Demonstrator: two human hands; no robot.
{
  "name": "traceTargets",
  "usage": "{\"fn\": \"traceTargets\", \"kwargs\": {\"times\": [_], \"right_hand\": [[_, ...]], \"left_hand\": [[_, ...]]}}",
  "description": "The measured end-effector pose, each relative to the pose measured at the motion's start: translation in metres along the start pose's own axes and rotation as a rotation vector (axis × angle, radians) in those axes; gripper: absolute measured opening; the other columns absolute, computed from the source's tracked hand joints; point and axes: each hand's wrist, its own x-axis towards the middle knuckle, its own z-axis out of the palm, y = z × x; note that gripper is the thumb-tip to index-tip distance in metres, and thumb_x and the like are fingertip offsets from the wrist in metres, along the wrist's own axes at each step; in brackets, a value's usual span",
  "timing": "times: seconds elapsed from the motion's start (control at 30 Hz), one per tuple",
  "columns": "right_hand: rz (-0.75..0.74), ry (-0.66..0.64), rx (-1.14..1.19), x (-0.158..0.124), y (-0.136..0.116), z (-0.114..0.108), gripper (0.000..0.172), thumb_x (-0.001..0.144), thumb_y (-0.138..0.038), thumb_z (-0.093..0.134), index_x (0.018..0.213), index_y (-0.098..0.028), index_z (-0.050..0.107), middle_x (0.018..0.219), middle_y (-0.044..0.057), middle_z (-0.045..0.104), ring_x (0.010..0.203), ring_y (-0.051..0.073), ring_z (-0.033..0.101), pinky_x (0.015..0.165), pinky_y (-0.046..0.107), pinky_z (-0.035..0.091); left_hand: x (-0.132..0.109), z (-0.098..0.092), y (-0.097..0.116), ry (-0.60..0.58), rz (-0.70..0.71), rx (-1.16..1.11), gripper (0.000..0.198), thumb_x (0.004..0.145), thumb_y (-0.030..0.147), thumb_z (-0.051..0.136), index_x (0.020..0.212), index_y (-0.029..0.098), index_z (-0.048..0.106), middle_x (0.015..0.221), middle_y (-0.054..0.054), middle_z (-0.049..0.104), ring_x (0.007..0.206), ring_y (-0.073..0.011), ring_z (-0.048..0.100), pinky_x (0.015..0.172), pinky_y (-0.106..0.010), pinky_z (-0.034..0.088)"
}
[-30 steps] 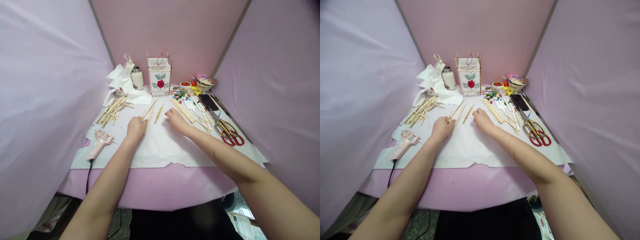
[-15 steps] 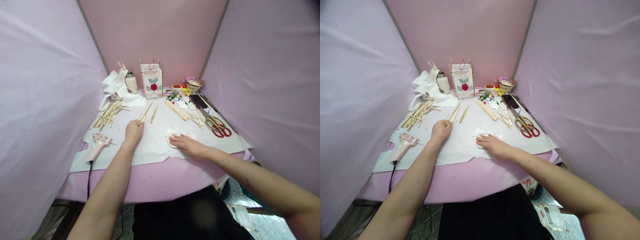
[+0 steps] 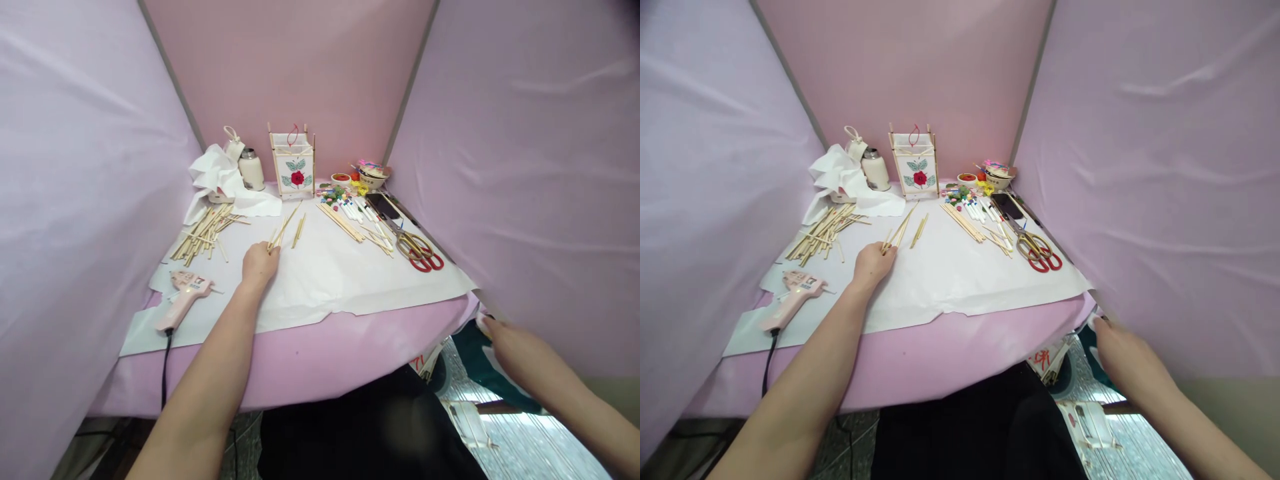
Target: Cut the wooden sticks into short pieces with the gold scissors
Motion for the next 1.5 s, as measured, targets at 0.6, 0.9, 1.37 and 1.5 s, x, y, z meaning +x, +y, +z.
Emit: {"fn": "traceTargets", "kwargs": {"times": [0.6,0.9,1.37,1.5], "right_hand": [[-0.571,-0.111,0.255,0.031,-0.237,0.042,0.067,0.090,-0.049,0.041,0.147,-0.020,0.019,0.154,0.005,0.014,0.141,0.024,0.008,0.112,0.052,0.010],[0.104,-0.139,-0.061,-0.007,0.002,0.064,0.041,0.082,-0.008,0.034,0.111,-0.008,0.064,0.108,0.020,0.066,0.098,0.030,0.064,0.086,0.042,0.049],[-0.991,-0.072,0.329,-0.025,-0.232,0.021,0.047,0.088,-0.014,0.040,0.134,-0.024,0.047,0.139,0.003,0.046,0.129,0.020,0.040,0.107,0.041,0.035],[-0.787,-0.080,0.331,-0.024,-0.181,0.048,0.054,0.087,-0.006,0.034,0.138,-0.023,0.041,0.144,0.004,0.040,0.134,0.017,0.033,0.110,0.044,0.030]], "left_hand": [[0.002,0.000,0.000,0.019,-0.100,-0.062,0.040,0.081,0.045,0.042,0.088,0.016,0.068,0.083,-0.012,0.069,0.083,-0.0256,0.062,0.069,-0.031,0.042],[0.001,-0.001,0.001,0.028,-0.111,-0.078,0.039,0.080,0.045,0.043,0.085,0.016,0.067,0.082,-0.011,0.069,0.082,-0.0251,0.062,0.069,-0.032,0.043],[0.001,-0.002,0.000,0.021,-0.130,-0.103,0.037,0.079,0.046,0.042,0.080,0.019,0.065,0.077,-0.009,0.068,0.078,-0.0246,0.061,0.065,-0.031,0.040],[0.001,-0.001,-0.001,0.019,-0.114,-0.105,0.036,0.079,0.046,0.042,0.081,0.019,0.066,0.078,-0.009,0.068,0.077,-0.0240,0.061,0.066,-0.031,0.040]]}}
